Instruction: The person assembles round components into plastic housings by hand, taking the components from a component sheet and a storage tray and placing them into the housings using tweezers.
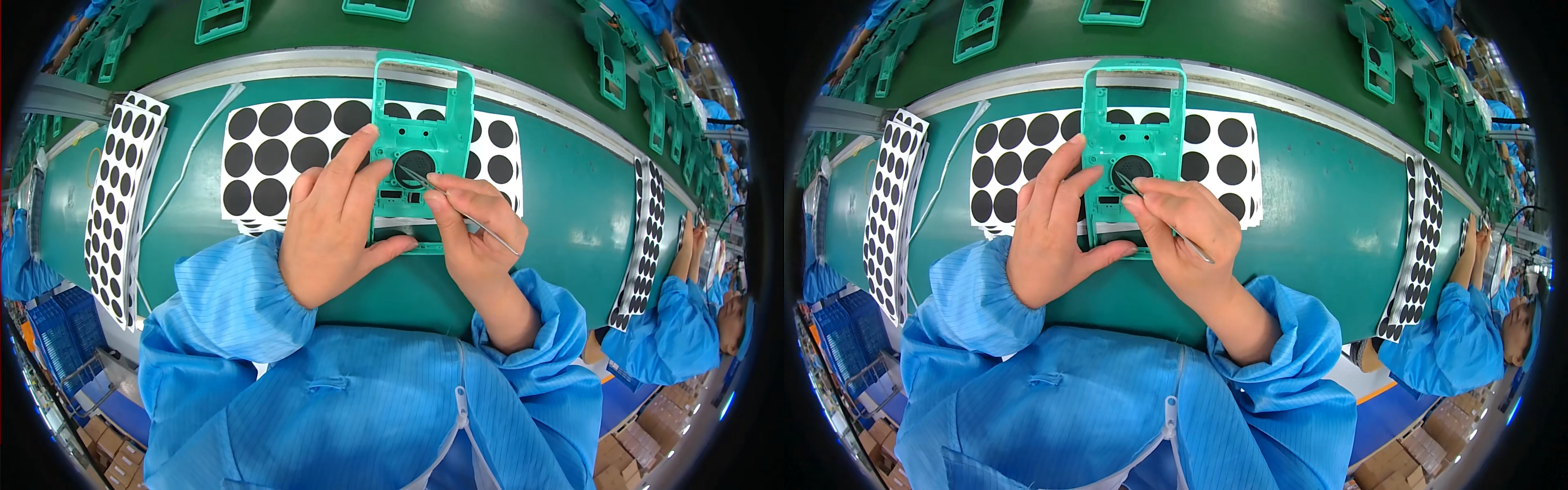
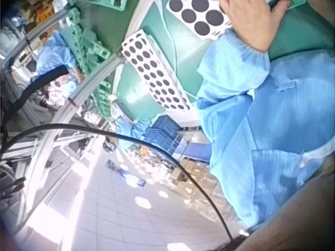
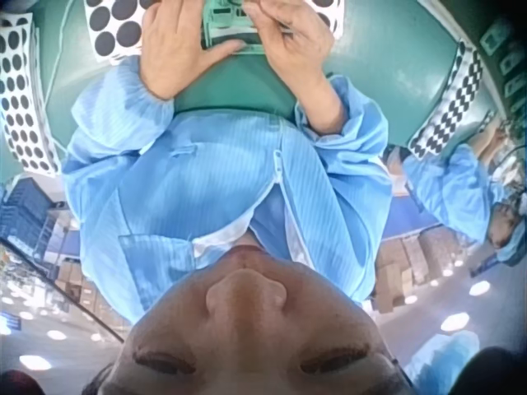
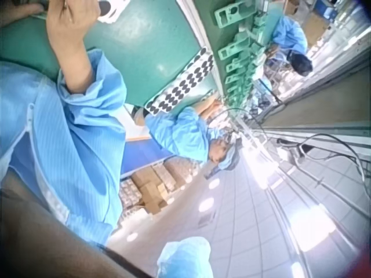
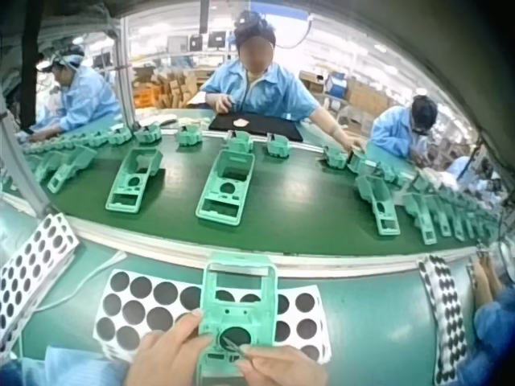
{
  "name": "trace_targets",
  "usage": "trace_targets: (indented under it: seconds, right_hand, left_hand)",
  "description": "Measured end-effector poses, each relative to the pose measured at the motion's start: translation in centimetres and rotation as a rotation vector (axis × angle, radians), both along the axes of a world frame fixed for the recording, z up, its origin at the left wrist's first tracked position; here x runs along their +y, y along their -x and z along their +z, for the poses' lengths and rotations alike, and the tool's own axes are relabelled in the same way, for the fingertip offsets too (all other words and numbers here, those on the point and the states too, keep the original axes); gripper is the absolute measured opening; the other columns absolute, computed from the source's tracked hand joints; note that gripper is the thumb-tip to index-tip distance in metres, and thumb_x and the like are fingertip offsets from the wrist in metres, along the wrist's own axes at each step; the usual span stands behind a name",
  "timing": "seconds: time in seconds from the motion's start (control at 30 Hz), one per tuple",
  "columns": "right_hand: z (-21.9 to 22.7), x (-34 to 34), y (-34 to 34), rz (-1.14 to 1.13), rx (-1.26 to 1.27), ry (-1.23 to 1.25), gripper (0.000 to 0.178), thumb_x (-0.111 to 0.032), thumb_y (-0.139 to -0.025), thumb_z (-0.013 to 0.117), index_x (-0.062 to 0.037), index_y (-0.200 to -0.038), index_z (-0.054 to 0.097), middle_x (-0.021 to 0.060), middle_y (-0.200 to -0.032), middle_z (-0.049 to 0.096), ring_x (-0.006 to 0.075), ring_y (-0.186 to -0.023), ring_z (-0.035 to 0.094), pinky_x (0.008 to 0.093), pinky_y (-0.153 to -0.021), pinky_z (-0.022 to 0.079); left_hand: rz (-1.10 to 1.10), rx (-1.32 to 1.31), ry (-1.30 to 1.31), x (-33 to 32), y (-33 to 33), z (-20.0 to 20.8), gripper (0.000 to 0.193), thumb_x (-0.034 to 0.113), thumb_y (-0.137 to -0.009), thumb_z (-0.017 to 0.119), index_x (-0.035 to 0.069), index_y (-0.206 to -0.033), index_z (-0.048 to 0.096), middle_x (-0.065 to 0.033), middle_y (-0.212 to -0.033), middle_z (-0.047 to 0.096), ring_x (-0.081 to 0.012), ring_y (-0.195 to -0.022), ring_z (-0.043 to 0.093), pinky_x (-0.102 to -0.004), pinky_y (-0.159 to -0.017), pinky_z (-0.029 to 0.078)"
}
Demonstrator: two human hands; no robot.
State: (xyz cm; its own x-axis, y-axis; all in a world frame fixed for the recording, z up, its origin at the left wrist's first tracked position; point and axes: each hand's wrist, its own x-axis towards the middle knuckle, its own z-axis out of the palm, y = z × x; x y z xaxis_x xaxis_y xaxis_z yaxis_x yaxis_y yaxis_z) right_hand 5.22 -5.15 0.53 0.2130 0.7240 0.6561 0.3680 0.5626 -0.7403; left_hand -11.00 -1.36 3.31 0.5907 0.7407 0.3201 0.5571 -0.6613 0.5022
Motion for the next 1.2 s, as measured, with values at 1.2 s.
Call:
trace_targets:
  seconds: [1.2]
  right_hand:
    - [2.0, -1.2, -0.9, -0.012, 0.071, 0.250, 0.006, -0.001, -0.072, 0.066, -0.0014, -0.074, 0.060, 0.0100, -0.073, 0.061, 0.0202, -0.066, 0.060, 0.0275, -0.056, 0.047]
  left_hand:
    - [0.010, 0.106, -0.133, -0.7, -0.6, 0.4, 0.057, 0.026, -0.053, 0.079, 0.009, -0.102, 0.056, -0.0198, -0.128, 0.033, -0.0382, -0.116, 0.034, -0.0457, -0.092, 0.028]
